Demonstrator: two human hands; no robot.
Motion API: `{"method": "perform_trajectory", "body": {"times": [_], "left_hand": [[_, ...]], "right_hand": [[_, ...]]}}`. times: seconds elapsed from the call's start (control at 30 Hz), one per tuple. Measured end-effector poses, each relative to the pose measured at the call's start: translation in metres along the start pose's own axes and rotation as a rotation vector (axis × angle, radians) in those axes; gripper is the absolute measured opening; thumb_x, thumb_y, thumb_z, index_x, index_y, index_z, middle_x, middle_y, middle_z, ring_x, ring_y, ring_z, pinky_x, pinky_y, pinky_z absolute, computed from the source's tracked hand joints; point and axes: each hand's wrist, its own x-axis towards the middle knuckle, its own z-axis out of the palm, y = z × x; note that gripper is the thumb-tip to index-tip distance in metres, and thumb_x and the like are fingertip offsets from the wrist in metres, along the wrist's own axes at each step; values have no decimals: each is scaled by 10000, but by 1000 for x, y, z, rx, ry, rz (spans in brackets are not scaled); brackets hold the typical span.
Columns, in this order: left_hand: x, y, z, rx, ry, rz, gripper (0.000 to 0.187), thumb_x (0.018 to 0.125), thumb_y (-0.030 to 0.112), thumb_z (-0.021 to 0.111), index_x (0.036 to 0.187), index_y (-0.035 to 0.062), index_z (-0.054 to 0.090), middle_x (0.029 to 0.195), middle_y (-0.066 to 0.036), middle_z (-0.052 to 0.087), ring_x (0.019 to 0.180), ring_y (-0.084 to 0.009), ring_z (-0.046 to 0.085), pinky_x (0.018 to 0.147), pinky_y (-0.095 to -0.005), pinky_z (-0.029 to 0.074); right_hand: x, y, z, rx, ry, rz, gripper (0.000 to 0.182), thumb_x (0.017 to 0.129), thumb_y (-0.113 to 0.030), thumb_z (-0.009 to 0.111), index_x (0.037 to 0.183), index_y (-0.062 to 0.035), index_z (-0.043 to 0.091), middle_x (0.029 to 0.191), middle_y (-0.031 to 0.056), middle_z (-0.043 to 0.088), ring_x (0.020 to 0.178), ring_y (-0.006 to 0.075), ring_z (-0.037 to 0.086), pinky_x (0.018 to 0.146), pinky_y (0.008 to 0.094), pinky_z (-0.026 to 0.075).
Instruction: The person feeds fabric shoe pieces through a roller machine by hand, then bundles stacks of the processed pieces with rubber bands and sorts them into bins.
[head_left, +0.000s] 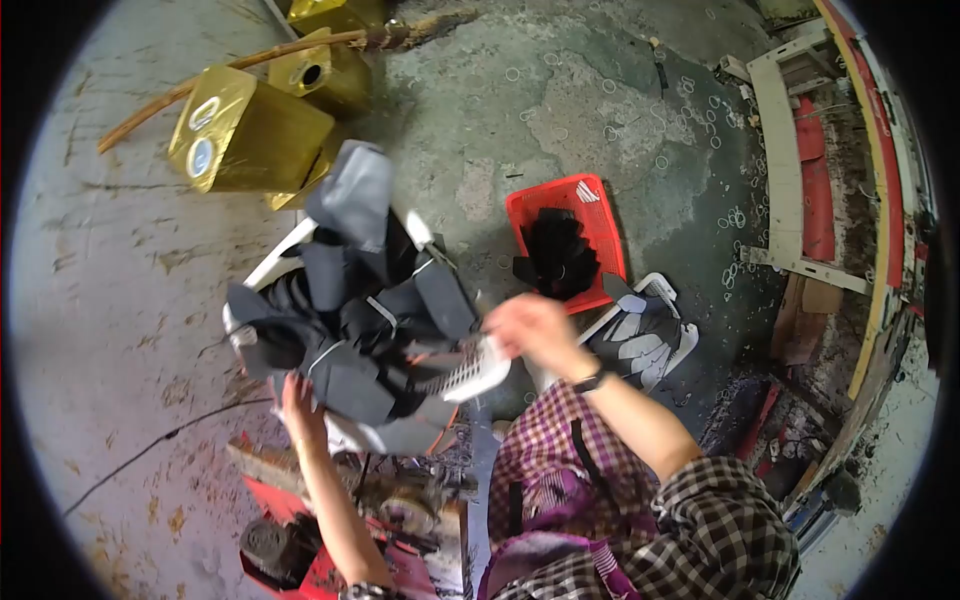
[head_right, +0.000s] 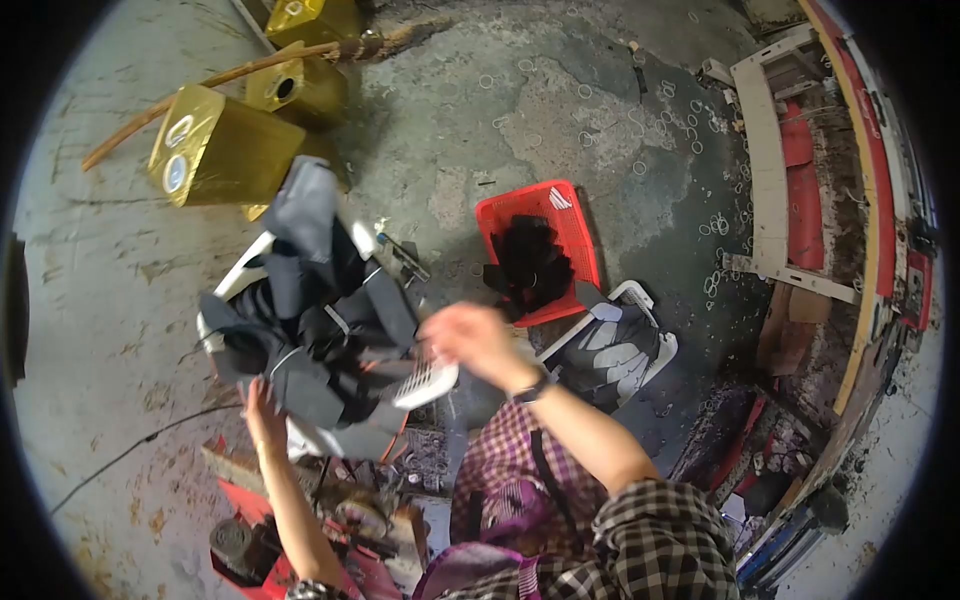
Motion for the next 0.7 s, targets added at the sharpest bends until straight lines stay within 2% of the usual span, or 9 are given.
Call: {"method": "perform_trajectory", "body": {"times": [0.07, 0.1, 0.17, 0.23, 0.27, 0.37, 0.47, 0.53, 0.7], "left_hand": [[-43, 16, 15, 146, 74, 165, 568, 925, 403, 496, 1394, 105, 374, 1432, -96, 370, 1335, -257, 334, 1070, -474, 233], [-57, 21, 28, 185, 143, 218, 474, 961, 315, 458, 1363, 69, 409, 1394, -98, 423, 1310, -249, 381, 1056, -451, 277], [-79, 30, 59, 259, 287, 172, 450, 967, 316, 442, 1329, 48, 443, 1355, -101, 462, 1293, -231, 396, 1037, -408, 312], [-80, 19, 39, 415, 230, 278, 455, 977, 342, 404, 1302, 28, 465, 1350, -106, 468, 1293, -227, 396, 1029, -394, 324], [-83, 13, 19, 558, 239, 329, 434, 964, 299, 442, 1297, 22, 467, 1363, -116, 459, 1305, -233, 384, 1034, -392, 327], [-101, 32, 83, 1170, 296, 548, 355, 888, 39, 448, 1221, -27, 551, 1226, -210, 564, 1123, -373, 536, 967, -430, 430], [-104, 29, 72, 1336, 354, 524, 374, 878, 70, 461, 1232, -21, 541, 1203, -215, 575, 1097, -334, 553, 932, -424, 443], [-116, 26, 45, 1425, 416, 409, 399, 913, 135, 450, 1280, -15, 492, 1201, -197, 577, 1069, -299, 565, 884, -420, 456], [-133, 31, -12, 330, 355, 203, 436, 952, 192, 428, 1339, -7, 412, 1184, -144, 581, 873, -227, 591, 690, -333, 492]], "right_hand": [[18, 58, -111, -76, 505, 6, 141, 920, -139, 506, 885, -49, 608, 682, 9, 592, 584, 64, 576, 537, 197, 473], [36, 111, -166, -156, 641, 137, 146, 885, -130, 535, 830, -42, 638, 687, 52, 615, 616, 130, 617, 560, 246, 488], [59, 234, -247, -670, 551, 147, 126, 847, -119, 581, 834, -25, 665, 716, 67, 644, 666, 177, 639, 612, 298, 504], [93, 281, -264, -1073, 489, 191, 98, 783, -103, 613, 753, -42, 684, 750, 169, 634, 742, 358, 648, 729, 402, 525], [110, 309, -277, -1281, 411, 240, 127, 775, -95, 617, 874, -45, 678, 892, 181, 633, 842, 379, 630, 774, 424, 527], [154, 359, -285, -1474, 650, 367, 410, 733, -130, 661, 1124, -49, 570, 1158, 107, 534, 1182, 312, 457, 852, 445, 491], [168, 383, -294, -1811, 722, 383, 373, 666, -187, 712, 1001, -47, 633, 1201, 73, 500, 1179, 249, 436, 860, 420, 449], [164, 359, -302, -1688, 501, 406, 346, 659, -234, 735, 948, -57, 667, 1148, 71, 527, 1153, 245, 449, 888, 422, 429], [135, 292, -322, -1474, 383, 377, 322, 646, -321, 744, 828, -58, 709, 1099, 94, 555, 1098, 276, 496, 873, 452, 424]]}}
